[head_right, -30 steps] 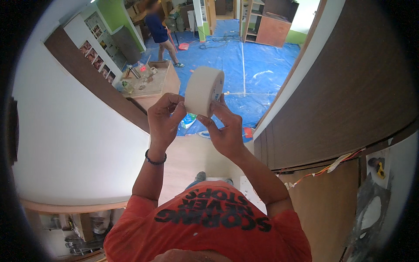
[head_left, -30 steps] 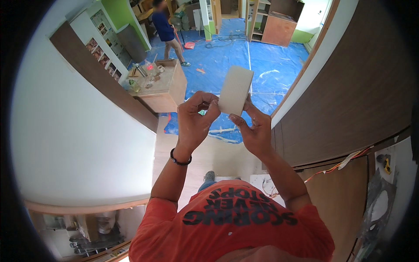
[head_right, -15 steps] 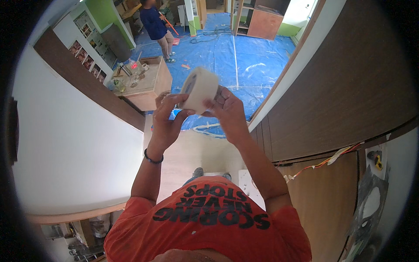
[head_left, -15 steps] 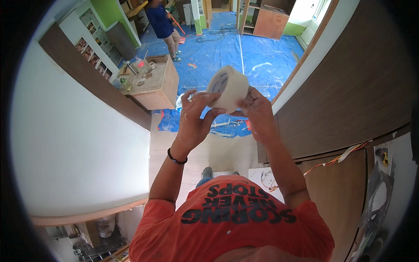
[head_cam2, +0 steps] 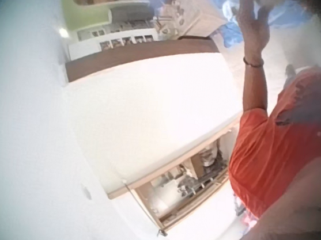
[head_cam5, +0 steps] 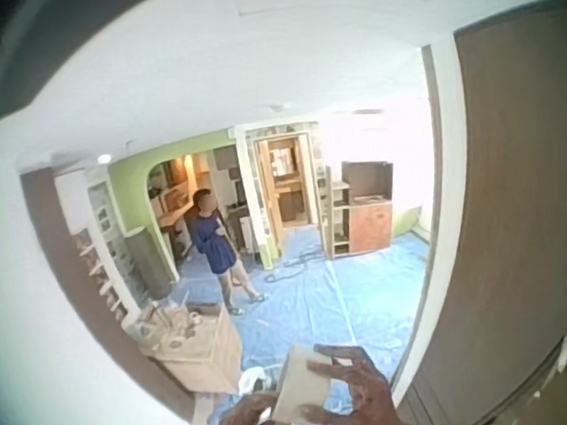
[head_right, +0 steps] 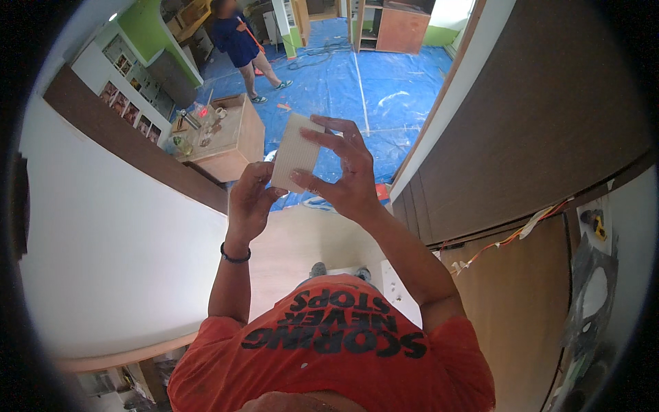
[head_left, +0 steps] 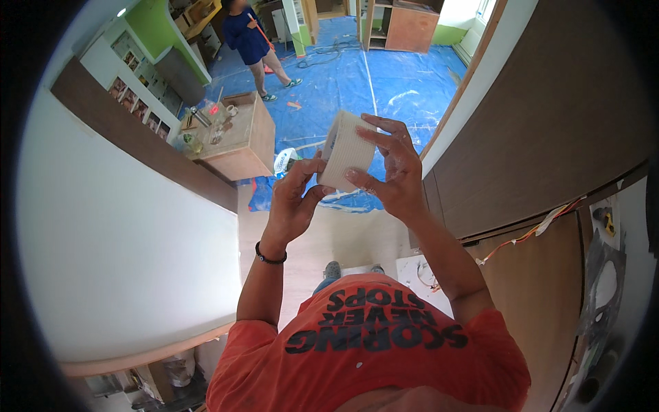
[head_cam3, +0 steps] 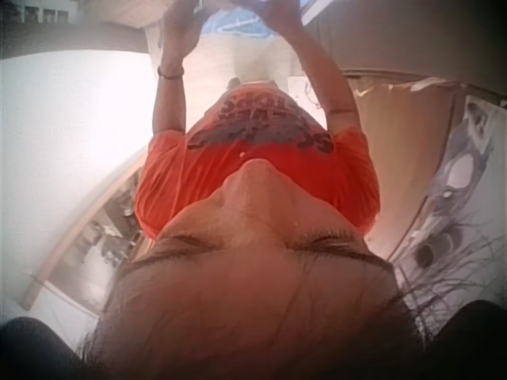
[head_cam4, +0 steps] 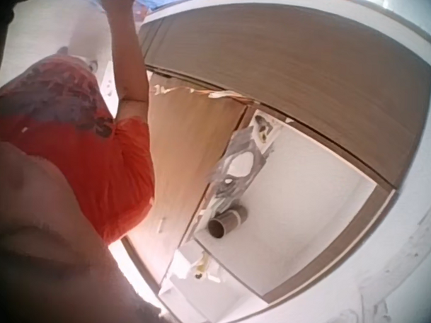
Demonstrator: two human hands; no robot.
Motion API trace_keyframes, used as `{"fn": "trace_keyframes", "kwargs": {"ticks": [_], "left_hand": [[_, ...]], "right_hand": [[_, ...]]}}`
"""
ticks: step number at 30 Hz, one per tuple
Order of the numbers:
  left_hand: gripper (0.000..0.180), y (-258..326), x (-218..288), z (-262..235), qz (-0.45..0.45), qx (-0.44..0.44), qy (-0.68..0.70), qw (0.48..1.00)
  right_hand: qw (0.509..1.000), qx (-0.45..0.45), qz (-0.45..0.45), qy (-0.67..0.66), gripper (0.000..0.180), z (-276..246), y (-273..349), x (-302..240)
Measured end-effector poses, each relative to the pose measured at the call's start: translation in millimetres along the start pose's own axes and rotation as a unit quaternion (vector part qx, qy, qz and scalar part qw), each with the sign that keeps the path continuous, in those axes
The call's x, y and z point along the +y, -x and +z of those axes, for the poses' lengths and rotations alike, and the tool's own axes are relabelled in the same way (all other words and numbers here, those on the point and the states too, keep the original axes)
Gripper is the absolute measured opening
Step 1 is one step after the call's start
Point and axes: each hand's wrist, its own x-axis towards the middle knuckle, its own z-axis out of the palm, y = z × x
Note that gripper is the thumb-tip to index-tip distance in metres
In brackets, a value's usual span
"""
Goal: The person applies joint compound to the ceiling using a trowel and hawk, then places and smooths joint tape over seams. They use a utility knife to trim the tape and continue applying compound to embed and finish the taped areas.
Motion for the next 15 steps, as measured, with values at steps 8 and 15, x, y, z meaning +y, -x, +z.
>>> {"fn": "trace_keyframes", "kwargs": {"ticks": [8,15], "left_hand": [[0.033,7,0,1,0.026,-0.002,-0.025,0.999],[0.032,13,0,7,0.004,0.013,-0.016,1.0]], "right_hand": [[0.996,0.08,-0.006,-0.045,0.054,18,17,13],[0.992,0.114,-0.007,-0.052,0.042,26,21,18]]}}
